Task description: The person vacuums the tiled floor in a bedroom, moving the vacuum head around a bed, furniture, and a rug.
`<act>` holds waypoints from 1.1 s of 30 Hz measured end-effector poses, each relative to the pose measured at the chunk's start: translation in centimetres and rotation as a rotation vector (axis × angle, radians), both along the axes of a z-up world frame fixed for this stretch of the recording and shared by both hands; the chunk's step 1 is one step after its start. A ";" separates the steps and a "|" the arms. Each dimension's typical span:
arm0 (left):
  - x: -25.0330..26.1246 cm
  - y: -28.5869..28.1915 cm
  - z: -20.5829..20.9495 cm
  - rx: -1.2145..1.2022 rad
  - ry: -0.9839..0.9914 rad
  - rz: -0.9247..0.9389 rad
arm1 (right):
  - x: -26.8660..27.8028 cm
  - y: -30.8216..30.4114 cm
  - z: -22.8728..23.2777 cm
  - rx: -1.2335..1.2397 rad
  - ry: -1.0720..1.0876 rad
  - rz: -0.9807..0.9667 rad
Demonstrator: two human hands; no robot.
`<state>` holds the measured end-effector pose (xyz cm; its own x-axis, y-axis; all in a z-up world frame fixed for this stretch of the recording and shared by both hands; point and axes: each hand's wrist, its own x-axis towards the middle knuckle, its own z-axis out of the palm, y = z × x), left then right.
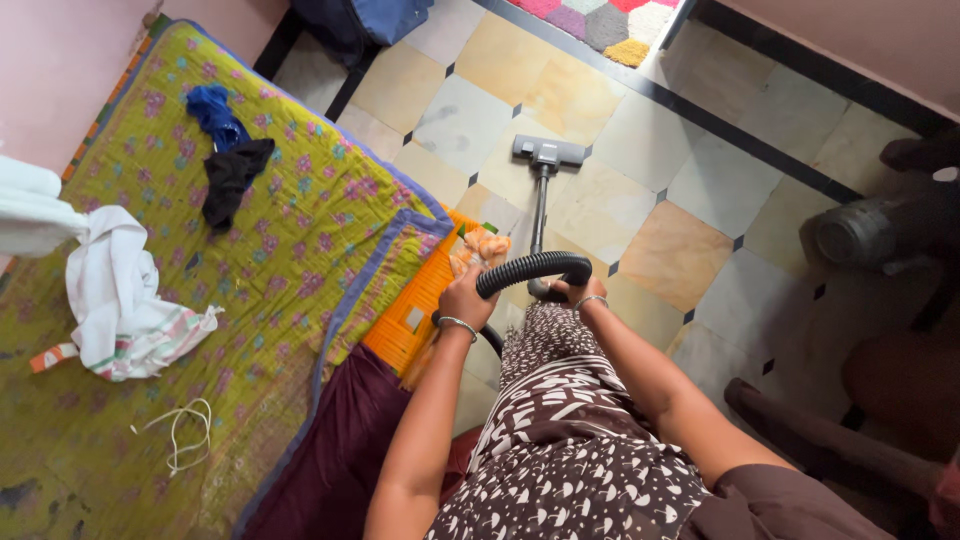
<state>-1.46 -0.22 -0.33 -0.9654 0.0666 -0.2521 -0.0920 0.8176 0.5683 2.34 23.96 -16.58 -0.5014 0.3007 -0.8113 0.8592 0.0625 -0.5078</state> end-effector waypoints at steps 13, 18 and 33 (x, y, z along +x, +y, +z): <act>-16.2 4.1 -3.5 0.031 -0.108 -0.039 | -16.3 3.7 -3.6 -0.052 -0.003 -0.229; -23.3 5.7 -5.9 -0.012 -0.247 0.014 | -24.3 5.0 -4.9 -0.058 -0.034 -0.347; -28.9 5.4 -8.8 0.062 -0.231 0.047 | -34.9 5.0 -6.1 -0.044 0.020 -0.461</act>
<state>-30.31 5.18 -9.14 -0.8849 0.0449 -0.4636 -0.2629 0.7734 0.5769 -32.58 28.96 -22.68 -0.3393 0.4619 -0.8195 0.7820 -0.3456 -0.5186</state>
